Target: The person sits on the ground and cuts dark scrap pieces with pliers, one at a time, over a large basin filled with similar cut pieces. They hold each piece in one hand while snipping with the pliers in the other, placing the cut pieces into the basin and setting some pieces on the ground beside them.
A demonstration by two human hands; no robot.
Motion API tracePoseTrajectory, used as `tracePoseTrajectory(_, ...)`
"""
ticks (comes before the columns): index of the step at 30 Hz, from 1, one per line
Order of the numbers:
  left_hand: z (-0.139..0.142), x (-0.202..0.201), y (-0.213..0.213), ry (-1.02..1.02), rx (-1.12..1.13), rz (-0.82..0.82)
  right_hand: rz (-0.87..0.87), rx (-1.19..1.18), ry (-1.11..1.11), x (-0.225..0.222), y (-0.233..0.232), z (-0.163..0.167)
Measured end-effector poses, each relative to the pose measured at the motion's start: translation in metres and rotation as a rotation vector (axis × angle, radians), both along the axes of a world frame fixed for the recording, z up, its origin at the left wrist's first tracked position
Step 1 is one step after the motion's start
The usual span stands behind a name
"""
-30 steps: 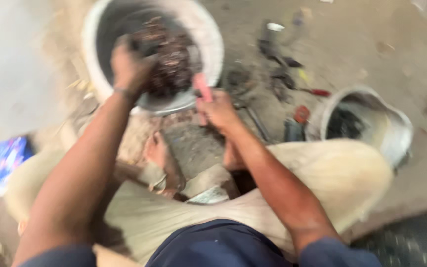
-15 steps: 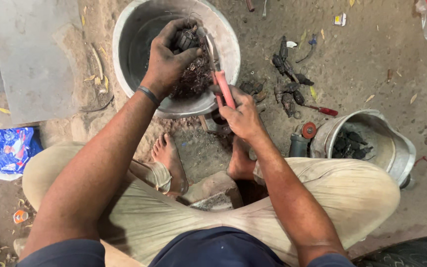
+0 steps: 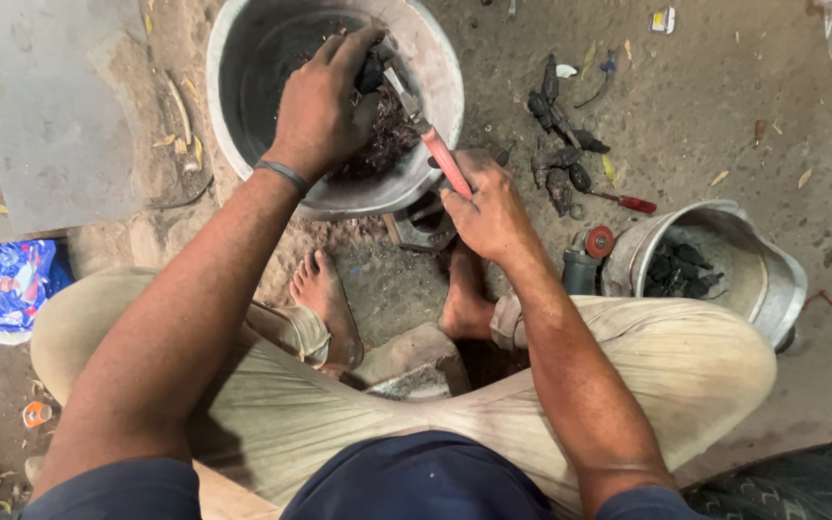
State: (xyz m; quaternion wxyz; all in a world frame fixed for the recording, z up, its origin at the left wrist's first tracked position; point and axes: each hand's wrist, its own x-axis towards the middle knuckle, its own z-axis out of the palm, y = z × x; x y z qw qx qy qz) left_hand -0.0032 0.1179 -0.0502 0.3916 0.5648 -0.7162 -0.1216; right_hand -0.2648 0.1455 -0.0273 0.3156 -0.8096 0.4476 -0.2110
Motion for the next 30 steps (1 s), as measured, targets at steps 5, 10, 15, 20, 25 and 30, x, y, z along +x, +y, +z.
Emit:
tracePoseTrajectory(5, 0.007, 0.001, 0.004, -0.114, 0.078, -0.033, -0.036, 0.115, 0.138, 0.006, 0.007, 0.014)
tracePoseTrajectory(10, 0.005, 0.003, 0.004, -0.059, 0.064, -0.070, -0.014, 0.294, 0.046, 0.005, 0.011, 0.022)
tracePoseTrajectory(15, 0.005, 0.003, 0.004, 0.124, 0.052, -0.118, -0.098, 0.939, -0.531, 0.003, 0.020, 0.020)
tracePoseTrajectory(20, 0.007, -0.011, 0.001, 0.470, 0.016, -0.222, 0.280, 1.463, -1.335, 0.012, 0.024, 0.010)
tracePoseTrajectory(25, 0.001, -0.008, -0.005, 0.504, 0.017, -0.212, 0.088, 1.310, -1.097, 0.011, 0.017, 0.003)
tracePoseTrajectory(30, 0.000, 0.005, -0.009, 0.439, 0.059, -0.086, 0.104, 0.682, -0.664, 0.008, 0.006, -0.003)
